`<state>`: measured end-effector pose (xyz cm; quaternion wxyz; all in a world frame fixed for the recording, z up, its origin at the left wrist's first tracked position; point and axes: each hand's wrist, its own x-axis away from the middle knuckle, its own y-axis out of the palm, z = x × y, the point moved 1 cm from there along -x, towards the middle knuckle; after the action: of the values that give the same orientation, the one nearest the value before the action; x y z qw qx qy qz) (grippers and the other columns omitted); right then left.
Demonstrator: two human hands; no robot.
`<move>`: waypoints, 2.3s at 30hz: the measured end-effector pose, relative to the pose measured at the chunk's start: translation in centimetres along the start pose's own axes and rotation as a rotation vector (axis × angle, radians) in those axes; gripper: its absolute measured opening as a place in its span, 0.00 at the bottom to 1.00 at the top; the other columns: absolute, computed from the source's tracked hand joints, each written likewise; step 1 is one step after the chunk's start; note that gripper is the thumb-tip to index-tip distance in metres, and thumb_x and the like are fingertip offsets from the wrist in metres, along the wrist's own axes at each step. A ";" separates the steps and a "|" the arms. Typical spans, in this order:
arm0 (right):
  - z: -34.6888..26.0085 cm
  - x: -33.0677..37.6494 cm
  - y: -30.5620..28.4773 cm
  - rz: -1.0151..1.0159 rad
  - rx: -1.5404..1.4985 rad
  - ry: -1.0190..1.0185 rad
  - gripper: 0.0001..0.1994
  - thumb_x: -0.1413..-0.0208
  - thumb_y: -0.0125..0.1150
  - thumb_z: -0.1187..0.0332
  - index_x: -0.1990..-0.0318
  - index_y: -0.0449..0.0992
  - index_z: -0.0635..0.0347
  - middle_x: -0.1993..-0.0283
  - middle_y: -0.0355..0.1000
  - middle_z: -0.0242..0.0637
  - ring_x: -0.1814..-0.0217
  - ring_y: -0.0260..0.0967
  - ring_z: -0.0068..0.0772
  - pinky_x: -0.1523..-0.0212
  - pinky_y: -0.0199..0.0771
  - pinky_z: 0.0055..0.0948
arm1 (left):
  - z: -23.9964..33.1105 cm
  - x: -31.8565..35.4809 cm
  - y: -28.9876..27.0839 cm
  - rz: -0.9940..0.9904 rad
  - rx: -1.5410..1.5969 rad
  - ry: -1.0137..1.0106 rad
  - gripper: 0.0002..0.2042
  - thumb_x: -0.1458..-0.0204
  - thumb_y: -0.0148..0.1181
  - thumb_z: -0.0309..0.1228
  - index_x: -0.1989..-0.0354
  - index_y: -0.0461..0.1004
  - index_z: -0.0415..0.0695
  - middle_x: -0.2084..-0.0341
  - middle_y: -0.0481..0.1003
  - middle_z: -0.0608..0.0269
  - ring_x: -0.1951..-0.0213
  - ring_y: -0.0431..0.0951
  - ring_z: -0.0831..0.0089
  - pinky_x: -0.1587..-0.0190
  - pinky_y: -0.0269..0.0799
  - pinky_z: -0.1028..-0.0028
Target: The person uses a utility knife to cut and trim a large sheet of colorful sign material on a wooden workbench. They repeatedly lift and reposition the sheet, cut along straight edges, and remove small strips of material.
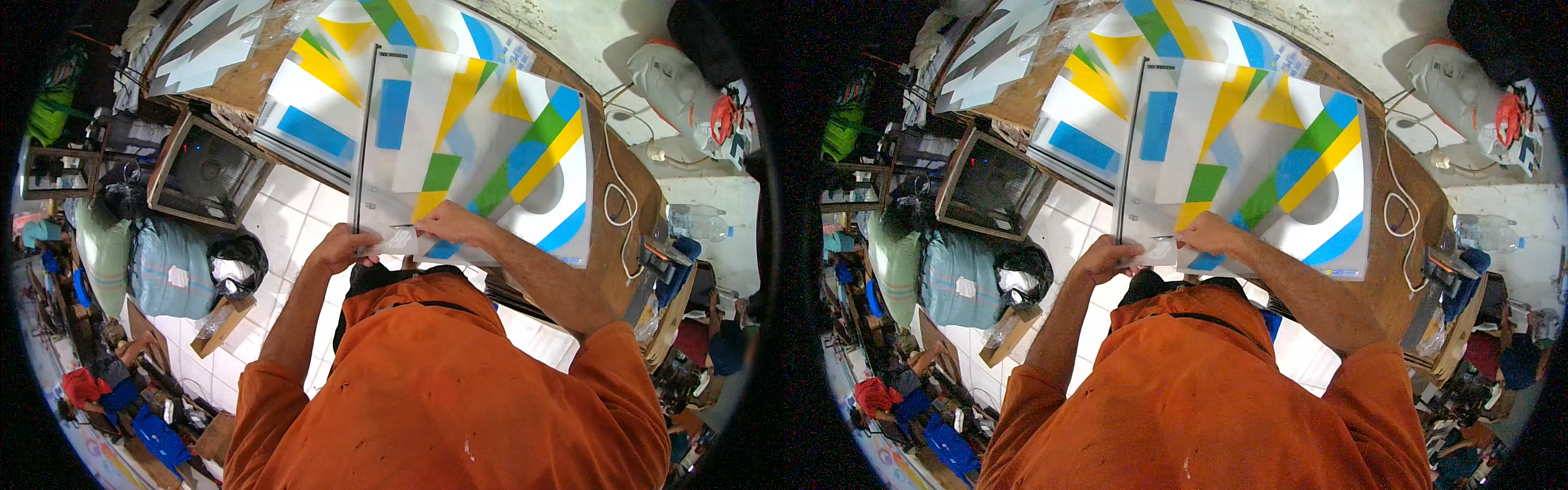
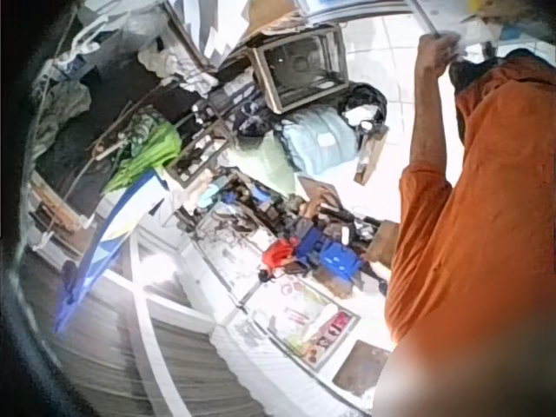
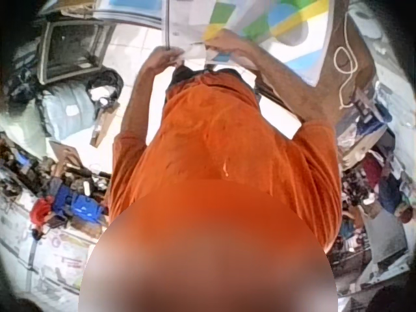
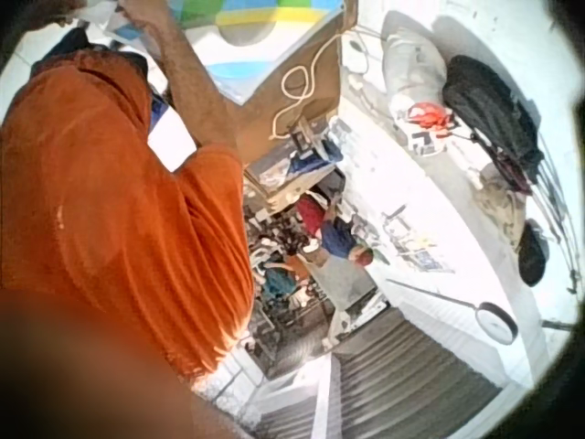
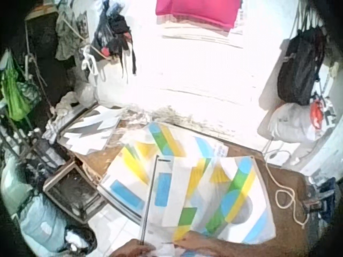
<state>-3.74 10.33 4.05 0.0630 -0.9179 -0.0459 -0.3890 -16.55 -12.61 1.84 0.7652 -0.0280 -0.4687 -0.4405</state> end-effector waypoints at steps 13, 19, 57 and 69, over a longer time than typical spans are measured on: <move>0.2 -2.3 1.8 -0.012 -0.054 0.019 0.21 0.40 0.58 0.54 0.80 0.73 0.60 0.84 0.60 0.23 0.83 0.49 0.18 0.83 0.48 0.25 | -0.1 -0.1 -0.8 -0.011 0.058 -0.037 0.15 0.49 0.65 0.28 0.58 0.73 0.30 0.73 0.78 0.53 0.78 0.79 0.70 0.76 0.77 0.74; -1.1 -3.2 2.9 0.021 -0.031 -0.009 0.19 0.40 0.58 0.55 0.76 0.78 0.60 0.84 0.57 0.20 0.83 0.49 0.17 0.83 0.47 0.25 | 0.2 0.0 -0.4 -0.042 0.046 -0.042 0.15 0.48 0.64 0.29 0.57 0.73 0.31 0.74 0.78 0.56 0.79 0.78 0.72 0.76 0.77 0.75; -5.4 -3.1 5.1 -0.052 0.014 -0.377 0.17 0.53 0.72 0.57 0.67 0.73 0.60 0.71 0.69 0.29 0.70 0.63 0.20 0.72 0.66 0.24 | -0.3 6.0 0.6 0.136 -0.230 0.195 0.11 0.48 0.66 0.29 0.66 0.77 0.31 0.76 0.78 0.57 0.79 0.77 0.74 0.78 0.75 0.76; -12.9 4.6 5.6 0.244 -0.792 -0.461 0.16 0.50 0.69 0.75 0.69 0.63 0.48 0.64 0.68 0.25 0.72 0.59 0.11 0.79 0.53 0.17 | 4.4 11.5 4.9 0.390 0.109 0.675 0.10 0.41 0.59 0.30 0.59 0.78 0.34 0.69 0.79 0.61 0.68 0.78 0.79 0.63 0.74 0.79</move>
<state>-8.94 2.97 15.78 -0.2586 -0.9324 0.2012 -0.1525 -14.11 -15.08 14.66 0.9461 0.0708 -0.1992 -0.2455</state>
